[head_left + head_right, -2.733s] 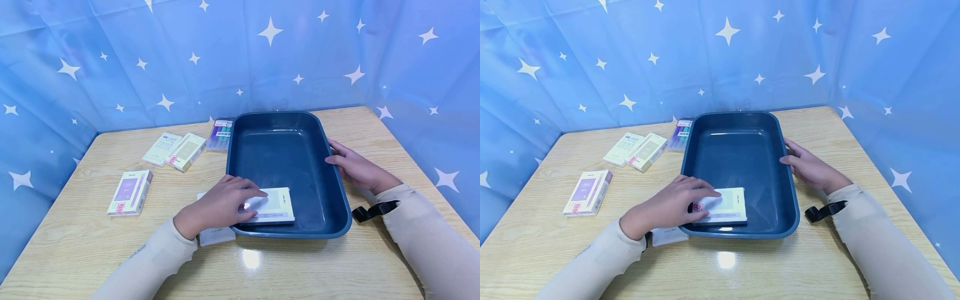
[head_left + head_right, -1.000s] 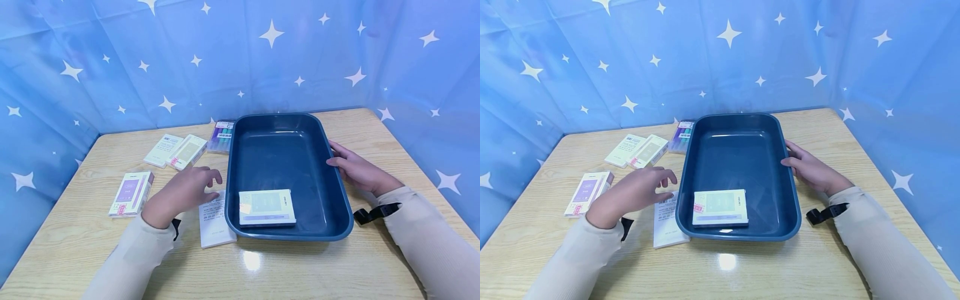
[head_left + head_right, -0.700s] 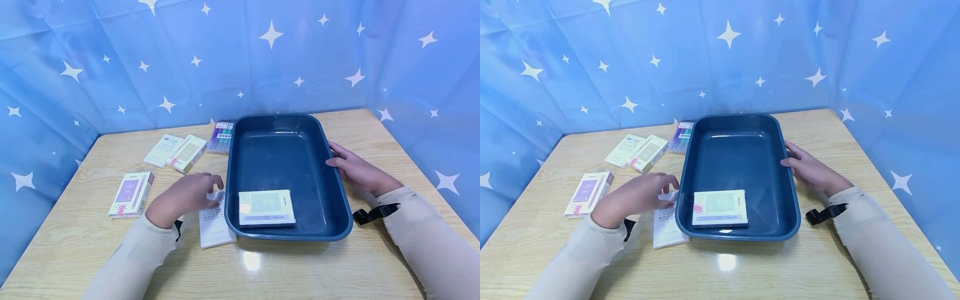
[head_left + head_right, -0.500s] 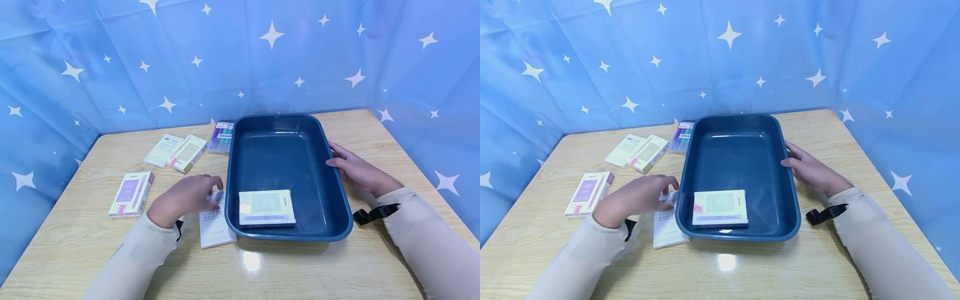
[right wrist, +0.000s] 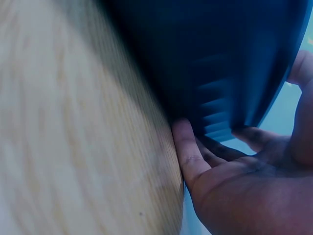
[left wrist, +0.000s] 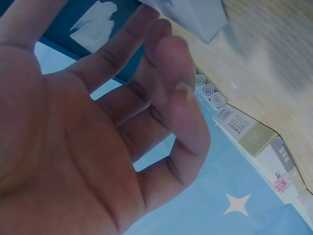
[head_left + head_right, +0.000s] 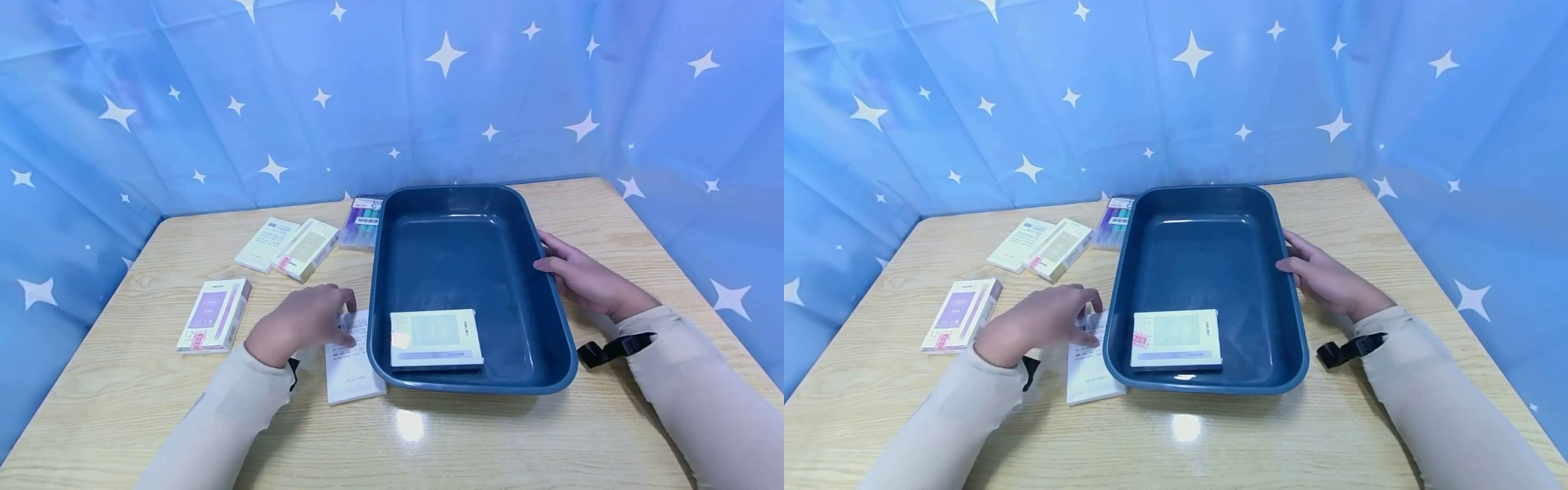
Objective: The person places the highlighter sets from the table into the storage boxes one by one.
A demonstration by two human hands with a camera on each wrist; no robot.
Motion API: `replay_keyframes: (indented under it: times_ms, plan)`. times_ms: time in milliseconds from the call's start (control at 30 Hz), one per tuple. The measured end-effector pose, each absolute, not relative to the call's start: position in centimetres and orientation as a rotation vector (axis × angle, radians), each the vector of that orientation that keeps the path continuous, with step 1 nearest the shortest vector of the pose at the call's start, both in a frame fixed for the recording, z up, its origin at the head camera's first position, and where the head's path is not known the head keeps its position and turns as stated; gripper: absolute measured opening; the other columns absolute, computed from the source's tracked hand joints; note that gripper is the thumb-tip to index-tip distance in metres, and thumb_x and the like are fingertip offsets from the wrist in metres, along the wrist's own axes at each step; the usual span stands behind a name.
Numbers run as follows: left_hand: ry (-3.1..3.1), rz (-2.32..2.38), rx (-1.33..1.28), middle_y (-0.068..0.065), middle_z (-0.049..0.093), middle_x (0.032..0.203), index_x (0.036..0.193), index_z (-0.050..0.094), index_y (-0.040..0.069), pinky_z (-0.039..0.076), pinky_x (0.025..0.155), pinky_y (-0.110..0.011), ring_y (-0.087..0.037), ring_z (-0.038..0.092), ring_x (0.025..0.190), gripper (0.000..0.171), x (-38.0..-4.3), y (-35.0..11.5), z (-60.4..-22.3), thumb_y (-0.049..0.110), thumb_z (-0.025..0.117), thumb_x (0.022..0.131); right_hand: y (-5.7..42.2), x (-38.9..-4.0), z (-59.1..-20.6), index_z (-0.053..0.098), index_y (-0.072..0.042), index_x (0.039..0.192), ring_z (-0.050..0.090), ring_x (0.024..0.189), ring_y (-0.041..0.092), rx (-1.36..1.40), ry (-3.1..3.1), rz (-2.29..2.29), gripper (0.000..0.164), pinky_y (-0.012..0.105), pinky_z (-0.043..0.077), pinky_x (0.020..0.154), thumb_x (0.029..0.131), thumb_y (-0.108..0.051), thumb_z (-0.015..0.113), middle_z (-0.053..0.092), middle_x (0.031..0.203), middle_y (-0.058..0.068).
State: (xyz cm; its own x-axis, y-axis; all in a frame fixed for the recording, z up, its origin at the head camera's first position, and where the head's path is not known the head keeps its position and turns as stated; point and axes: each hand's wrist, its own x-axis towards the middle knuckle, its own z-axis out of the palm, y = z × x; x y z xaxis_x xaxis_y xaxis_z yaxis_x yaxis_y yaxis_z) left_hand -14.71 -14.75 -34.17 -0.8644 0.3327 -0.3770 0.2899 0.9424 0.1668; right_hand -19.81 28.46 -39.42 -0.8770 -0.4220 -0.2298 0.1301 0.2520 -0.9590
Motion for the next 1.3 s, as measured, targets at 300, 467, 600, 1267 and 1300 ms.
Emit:
replay_keyframes:
  times_ms: [300,467,600,1267,1300]
  plan:
    - [2.680,0.161,0.452,0.002,0.064,0.097,0.116,0.067,0.020,0.049,0.075,-0.034,-0.017,0.057,0.081,0.049,-15.0,-14.9,-34.2,0.037,0.088,0.075,28.4,-19.8,-39.2,-0.005,-0.027,0.162,0.059,0.111,-0.004,-0.263,2.091,-1.656,0.070,0.019,0.052,0.089,0.108,-0.026,0.040,0.020,0.161,0.019]
    - [2.676,0.153,0.468,0.002,0.063,0.097,0.118,0.066,0.021,0.049,0.074,-0.034,-0.017,0.057,0.081,0.050,-15.0,-14.9,-34.2,0.037,0.087,0.076,28.4,-19.8,-39.2,-0.006,-0.025,0.162,0.059,0.111,-0.004,-0.265,2.082,-1.659,0.070,0.019,0.053,0.089,0.108,-0.026,0.040,0.017,0.162,0.021]
    - [2.684,0.132,0.488,0.000,0.063,0.104,0.126,0.064,0.023,0.050,0.076,-0.037,-0.017,0.057,0.084,0.059,-14.4,-14.9,-34.0,0.038,0.088,0.074,28.4,-19.8,-39.4,-0.006,-0.025,0.162,0.060,0.111,-0.004,-0.264,2.074,-1.668,0.070,0.019,0.053,0.089,0.108,-0.025,0.040,0.018,0.161,0.021]
    - [2.692,0.053,0.534,-0.014,0.047,0.151,0.154,0.040,0.018,0.040,0.099,-0.072,-0.041,0.046,0.136,0.121,-10.4,-14.2,-34.4,0.062,0.091,0.054,28.5,-19.8,-39.5,-0.003,-0.028,0.162,0.058,0.092,0.000,-0.247,2.115,-1.643,0.069,0.018,0.050,0.081,0.108,-0.026,0.041,0.030,0.154,0.006]
    - [2.691,0.048,0.527,-0.014,0.046,0.153,0.154,0.039,0.019,0.038,0.099,-0.074,-0.042,0.045,0.137,0.122,-10.5,-14.2,-34.4,0.063,0.091,0.054,28.5,-19.8,-39.5,-0.003,-0.028,0.162,0.058,0.088,0.001,-0.248,2.113,-1.644,0.069,0.018,0.050,0.079,0.108,-0.026,0.041,0.031,0.154,0.006]
